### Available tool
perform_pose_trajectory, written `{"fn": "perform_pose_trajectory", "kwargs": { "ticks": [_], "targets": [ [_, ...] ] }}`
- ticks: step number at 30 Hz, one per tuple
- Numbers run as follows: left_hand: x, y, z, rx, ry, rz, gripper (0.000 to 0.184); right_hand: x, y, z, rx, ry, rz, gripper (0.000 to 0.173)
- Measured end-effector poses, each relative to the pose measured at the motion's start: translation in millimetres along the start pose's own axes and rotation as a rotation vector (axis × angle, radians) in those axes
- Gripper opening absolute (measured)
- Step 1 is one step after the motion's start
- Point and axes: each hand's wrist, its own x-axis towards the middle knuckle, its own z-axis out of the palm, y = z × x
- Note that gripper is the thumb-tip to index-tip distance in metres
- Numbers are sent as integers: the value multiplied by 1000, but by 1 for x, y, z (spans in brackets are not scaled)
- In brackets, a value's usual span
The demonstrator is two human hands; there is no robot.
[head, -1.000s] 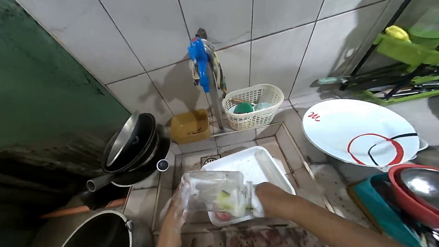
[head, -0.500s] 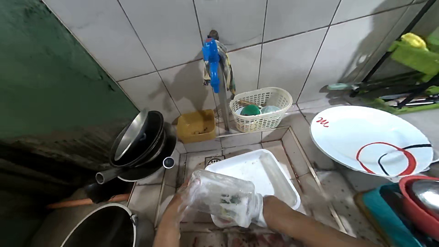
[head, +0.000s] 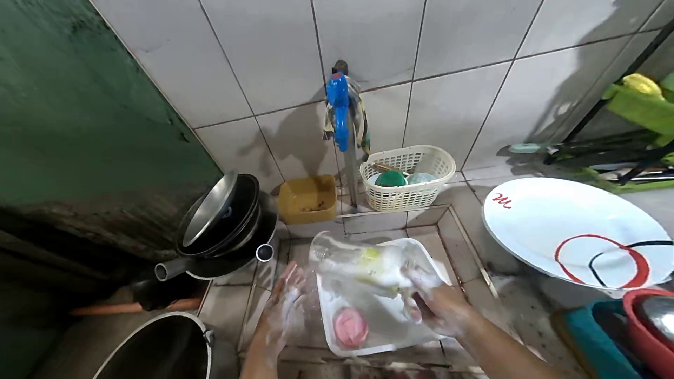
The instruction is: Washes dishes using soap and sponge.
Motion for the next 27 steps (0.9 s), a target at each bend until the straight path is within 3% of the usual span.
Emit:
{"fn": "perform_pose_trajectory", "kwargs": {
  "ticks": [3, 8, 11, 15, 16, 18, 19, 20, 21, 24, 27],
  "targets": [
    [-3, -10, -3, -37, 57, -9, 56, -4, -1, 4, 48, -3, 29, 28],
    [-5, -9, -1, 144, -107, 46, 102, 5, -8, 12, 164, 69, 121, 27],
    [-7, -3, 2, 187, -74, 42, 111, 0, -5, 15, 128, -5, 183, 25],
    [-6, -17, -9, 116, -29, 50, 127, -2, -4, 9, 63, -112, 218, 40],
    [-9, -17, -8, 123, -13, 43, 125, -2, -2, 7, 24, -142, 228, 45],
    [-24, -3, 4, 139, 27, -50, 88, -7, -3, -2, -135, -260, 194, 45],
    [-30, 5, 12, 111, 52, -102, 65, -10, -5, -6, -238, -334, 151, 33],
    [-30, 5, 15, 66, 58, -151, 53, -11, -8, -8, -333, -385, 114, 20],
    [-25, -1, 15, -5, 47, -184, 45, -14, -12, -7, -439, -406, 83, 19],
    [-16, -23, 15, -258, -22, -228, 40, -17, -24, -5, -689, -399, 12, 31],
    [-21, -23, 31, -440, -45, -277, 42, -21, -33, -4, -707, -323, -88, 31]
  ]
}}
